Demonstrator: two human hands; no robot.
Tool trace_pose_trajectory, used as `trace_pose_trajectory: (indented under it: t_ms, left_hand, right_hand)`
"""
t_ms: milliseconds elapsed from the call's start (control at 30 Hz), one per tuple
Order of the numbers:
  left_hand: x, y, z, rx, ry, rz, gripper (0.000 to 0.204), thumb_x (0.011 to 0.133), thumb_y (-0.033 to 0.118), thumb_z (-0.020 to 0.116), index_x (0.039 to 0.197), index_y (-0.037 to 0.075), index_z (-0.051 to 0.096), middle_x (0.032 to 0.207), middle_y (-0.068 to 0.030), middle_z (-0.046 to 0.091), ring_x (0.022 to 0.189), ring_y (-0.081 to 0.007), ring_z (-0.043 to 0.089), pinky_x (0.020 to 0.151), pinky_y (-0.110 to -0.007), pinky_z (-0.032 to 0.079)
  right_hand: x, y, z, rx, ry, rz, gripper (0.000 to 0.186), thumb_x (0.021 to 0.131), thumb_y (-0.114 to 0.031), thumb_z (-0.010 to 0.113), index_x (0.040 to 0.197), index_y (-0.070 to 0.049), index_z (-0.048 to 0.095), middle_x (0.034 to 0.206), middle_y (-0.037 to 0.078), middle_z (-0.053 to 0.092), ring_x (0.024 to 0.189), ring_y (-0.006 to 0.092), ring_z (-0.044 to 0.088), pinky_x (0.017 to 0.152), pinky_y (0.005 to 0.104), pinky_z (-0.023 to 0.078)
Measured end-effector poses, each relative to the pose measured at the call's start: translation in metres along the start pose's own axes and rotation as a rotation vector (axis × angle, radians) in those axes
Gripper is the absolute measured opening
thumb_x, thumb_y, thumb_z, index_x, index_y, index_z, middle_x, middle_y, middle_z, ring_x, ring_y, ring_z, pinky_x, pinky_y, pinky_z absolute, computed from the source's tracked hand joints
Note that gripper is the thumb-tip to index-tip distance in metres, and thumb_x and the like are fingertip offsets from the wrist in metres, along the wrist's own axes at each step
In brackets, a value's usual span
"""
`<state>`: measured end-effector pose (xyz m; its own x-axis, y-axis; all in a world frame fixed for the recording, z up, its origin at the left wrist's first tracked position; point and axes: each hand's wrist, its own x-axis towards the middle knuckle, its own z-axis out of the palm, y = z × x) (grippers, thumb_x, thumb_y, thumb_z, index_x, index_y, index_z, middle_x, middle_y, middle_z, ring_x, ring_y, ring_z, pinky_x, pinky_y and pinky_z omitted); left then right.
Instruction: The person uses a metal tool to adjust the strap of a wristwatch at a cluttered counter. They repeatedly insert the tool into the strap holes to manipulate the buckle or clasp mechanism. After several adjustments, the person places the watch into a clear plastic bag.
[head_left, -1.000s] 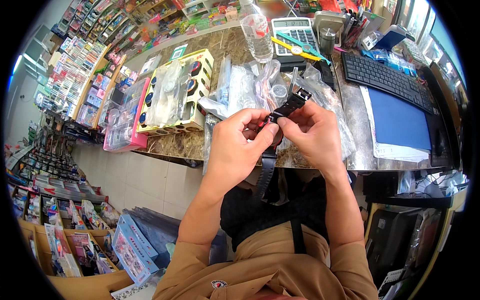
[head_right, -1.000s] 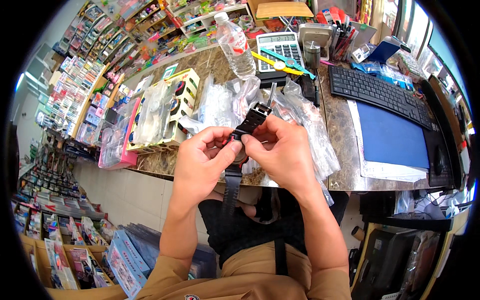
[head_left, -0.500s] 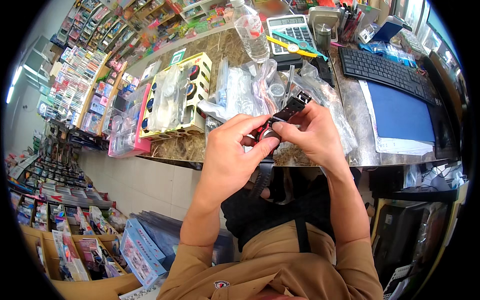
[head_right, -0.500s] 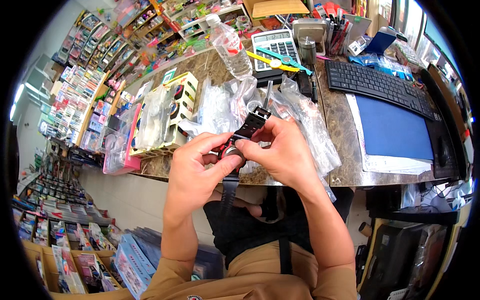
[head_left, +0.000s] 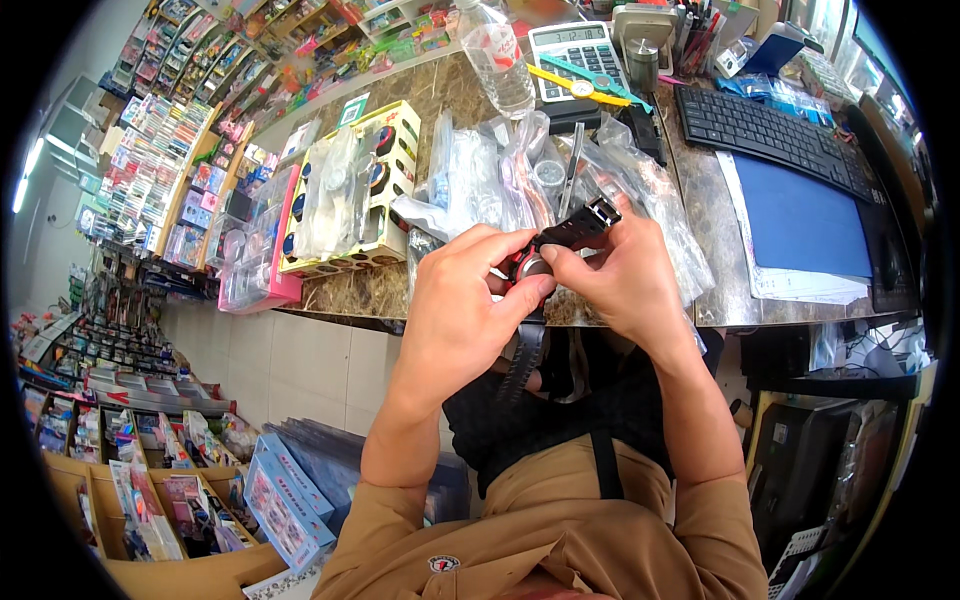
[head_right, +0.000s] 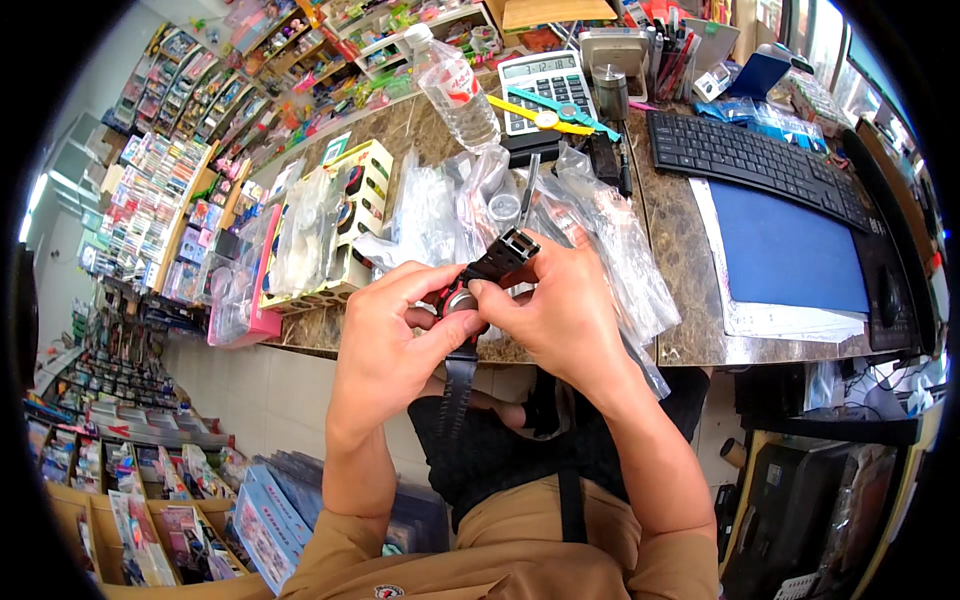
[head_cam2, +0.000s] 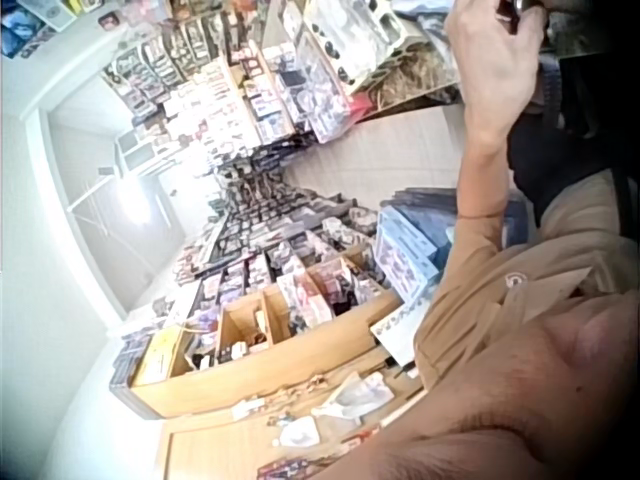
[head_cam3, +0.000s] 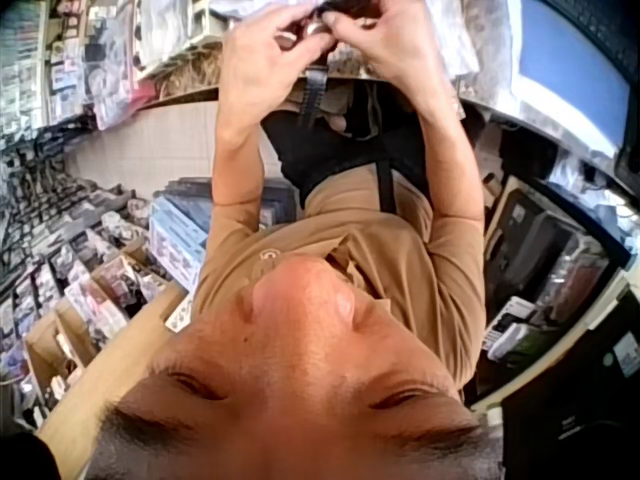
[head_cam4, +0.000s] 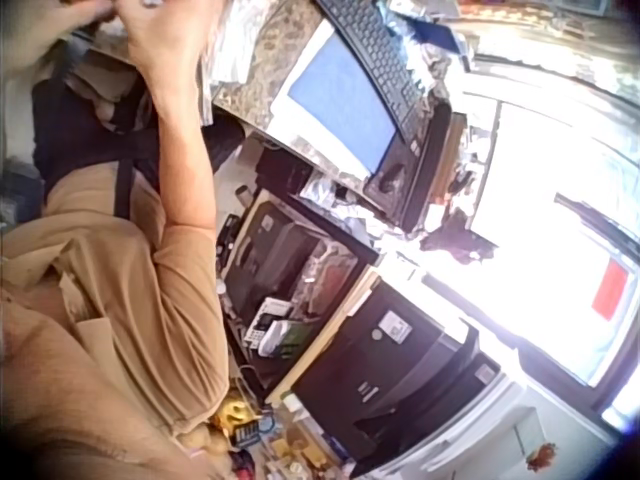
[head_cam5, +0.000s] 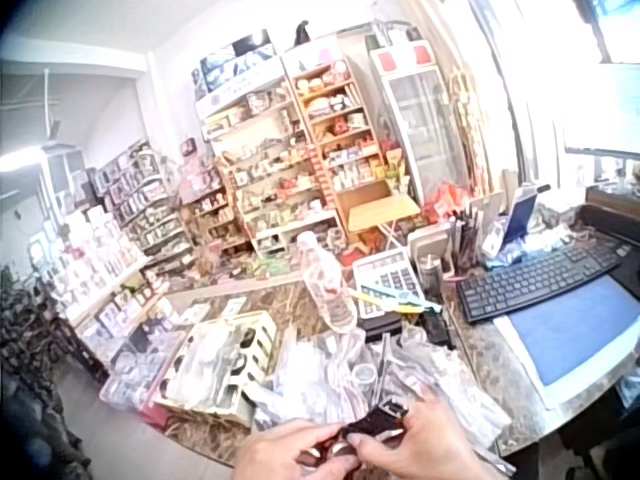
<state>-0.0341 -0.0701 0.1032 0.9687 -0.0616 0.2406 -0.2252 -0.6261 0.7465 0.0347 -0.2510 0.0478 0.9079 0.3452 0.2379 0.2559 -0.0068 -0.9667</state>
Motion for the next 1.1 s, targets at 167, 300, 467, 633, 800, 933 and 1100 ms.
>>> trace_pose_trajectory:
  t_ms: [167,300,467,633,800,933,1100]
  left_hand:
    - [-0.001,0.002,0.005,-0.039,0.029,0.004,0.037,0.09,0.004,0.083,0.125,-0.006,0.075,0.104,-0.0145,0.073,0.088,-0.0214,0.075,0.074,-0.033,0.064]
    - [-0.002,0.004,0.004,-0.036,-0.001,-0.054,0.041,0.09,0.003,0.085,0.128,-0.006,0.074,0.109,-0.0129,0.074,0.097,-0.0168,0.073,0.078,-0.03,0.065]
    - [-0.004,0.002,0.002,-0.076,-0.04,-0.08,0.04,0.091,0.002,0.085,0.128,-0.007,0.074,0.11,-0.0119,0.072,0.098,-0.015,0.073,0.078,-0.029,0.065]
    - [-0.006,-0.003,-0.002,-0.197,-0.085,-0.143,0.04,0.094,0.0,0.082,0.131,-0.01,0.071,0.114,-0.0095,0.07,0.099,-0.0133,0.072,0.08,-0.028,0.065]
    - [-0.004,-0.015,-0.001,-0.43,-0.112,-0.179,0.042,0.095,0.003,0.083,0.132,-0.01,0.07,0.106,-0.0083,0.071,0.094,-0.01,0.069,0.081,-0.027,0.063]
    - [-0.005,-0.018,-0.002,-0.47,-0.128,-0.193,0.041,0.096,0.004,0.083,0.133,-0.011,0.07,0.109,-0.0082,0.071,0.095,-0.0103,0.069,0.084,-0.027,0.062]
    - [-0.003,-0.018,-0.001,-0.393,-0.157,-0.179,0.041,0.097,0.005,0.082,0.132,-0.011,0.07,0.108,-0.0081,0.071,0.096,-0.0101,0.068,0.083,-0.027,0.06]
  right_hand:
    - [-0.007,-0.001,0.004,-0.03,0.057,-0.064,0.014,0.091,-0.018,0.08,0.093,-0.006,0.072,0.075,0.006,0.08,0.066,0.0241,0.078,0.131,0.0515,0.024]
    - [-0.01,-0.002,0.003,-0.122,0.064,-0.007,0.018,0.09,-0.006,0.081,0.102,0.006,0.074,0.089,0.009,0.08,0.076,0.0086,0.072,0.065,0.0269,0.058]
    - [-0.012,0.003,0.004,-0.133,0.089,-0.127,0.015,0.091,-0.018,0.079,0.09,-0.005,0.07,0.069,0.009,0.077,0.058,0.0299,0.072,0.131,0.0535,0.021]
    - [-0.014,0.0,-0.001,-0.088,0.051,-0.013,0.023,0.09,-0.018,0.083,0.096,0.003,0.076,0.08,0.015,0.079,0.068,0.0236,0.076,0.088,0.0411,0.06]
    - [-0.015,-0.008,-0.007,-0.026,0.03,0.03,0.026,0.09,-0.017,0.084,0.097,0.006,0.076,0.08,0.013,0.078,0.071,0.0179,0.075,0.067,0.0337,0.058]
    - [-0.014,-0.022,-0.012,-0.098,-0.019,0.071,0.025,0.089,-0.017,0.084,0.095,0.006,0.076,0.077,0.012,0.076,0.07,0.0171,0.073,0.069,0.0332,0.057]
    - [-0.01,-0.014,-0.014,-0.09,-0.038,0.076,0.024,0.088,-0.018,0.084,0.092,0.005,0.077,0.075,0.012,0.076,0.067,0.0176,0.071,0.071,0.0334,0.057]
